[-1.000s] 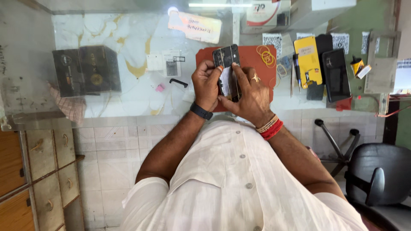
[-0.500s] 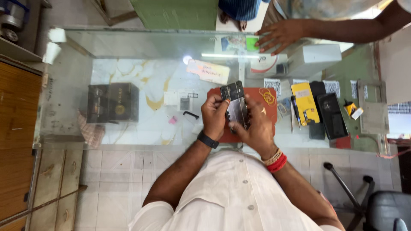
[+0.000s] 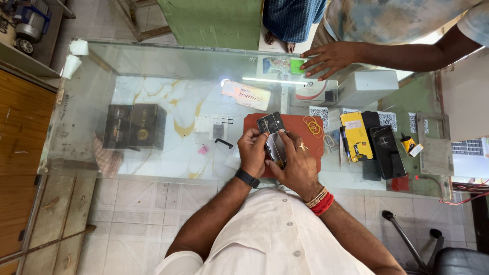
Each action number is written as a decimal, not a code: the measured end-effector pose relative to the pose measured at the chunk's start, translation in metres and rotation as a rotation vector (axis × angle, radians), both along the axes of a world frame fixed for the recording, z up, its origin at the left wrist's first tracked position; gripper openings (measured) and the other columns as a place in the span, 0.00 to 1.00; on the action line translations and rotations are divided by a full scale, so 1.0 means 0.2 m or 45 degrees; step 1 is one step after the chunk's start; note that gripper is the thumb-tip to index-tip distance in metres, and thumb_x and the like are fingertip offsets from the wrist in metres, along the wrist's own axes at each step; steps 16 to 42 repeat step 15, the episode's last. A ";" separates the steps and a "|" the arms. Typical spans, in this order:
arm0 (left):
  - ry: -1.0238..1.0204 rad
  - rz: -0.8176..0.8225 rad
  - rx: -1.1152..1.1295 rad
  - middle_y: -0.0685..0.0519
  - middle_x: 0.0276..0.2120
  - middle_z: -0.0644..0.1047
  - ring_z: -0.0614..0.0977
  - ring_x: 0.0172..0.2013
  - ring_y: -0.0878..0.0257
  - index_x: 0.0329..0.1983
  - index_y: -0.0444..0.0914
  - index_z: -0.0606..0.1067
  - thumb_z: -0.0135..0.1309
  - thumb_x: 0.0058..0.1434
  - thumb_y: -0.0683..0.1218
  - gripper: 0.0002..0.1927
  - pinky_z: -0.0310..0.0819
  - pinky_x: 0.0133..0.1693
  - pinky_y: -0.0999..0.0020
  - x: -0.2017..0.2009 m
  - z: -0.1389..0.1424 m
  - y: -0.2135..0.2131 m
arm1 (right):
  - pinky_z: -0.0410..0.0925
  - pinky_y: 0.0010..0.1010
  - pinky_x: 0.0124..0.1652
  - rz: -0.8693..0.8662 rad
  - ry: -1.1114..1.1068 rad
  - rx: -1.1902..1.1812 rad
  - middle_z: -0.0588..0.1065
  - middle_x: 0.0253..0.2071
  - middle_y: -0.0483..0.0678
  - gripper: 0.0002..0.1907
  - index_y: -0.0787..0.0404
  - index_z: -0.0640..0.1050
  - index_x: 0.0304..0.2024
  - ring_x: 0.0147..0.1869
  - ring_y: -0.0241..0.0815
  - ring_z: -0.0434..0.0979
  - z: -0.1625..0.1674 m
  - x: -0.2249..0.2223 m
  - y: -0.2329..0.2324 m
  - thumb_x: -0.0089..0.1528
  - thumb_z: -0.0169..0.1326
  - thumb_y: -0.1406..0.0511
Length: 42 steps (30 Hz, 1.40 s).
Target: The person disassembles a smartphone, removes the battery, and reassembles the device. They then use a rubber band to secure the back cover of a different cracked smartphone. The person handles multiple phone components and tools on a glass workbench.
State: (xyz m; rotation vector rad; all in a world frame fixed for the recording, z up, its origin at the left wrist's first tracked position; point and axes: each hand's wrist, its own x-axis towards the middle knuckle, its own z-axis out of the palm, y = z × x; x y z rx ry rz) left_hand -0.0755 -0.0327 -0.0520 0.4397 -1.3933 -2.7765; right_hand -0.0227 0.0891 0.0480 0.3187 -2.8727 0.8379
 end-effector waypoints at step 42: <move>-0.075 -0.042 0.030 0.51 0.29 0.78 0.76 0.28 0.69 0.33 0.32 0.72 0.53 0.66 0.37 0.04 0.71 0.29 0.73 -0.03 -0.03 0.03 | 0.75 0.45 0.38 -0.011 -0.035 0.092 0.69 0.61 0.58 0.45 0.62 0.65 0.67 0.49 0.57 0.80 -0.01 -0.05 0.02 0.51 0.66 0.55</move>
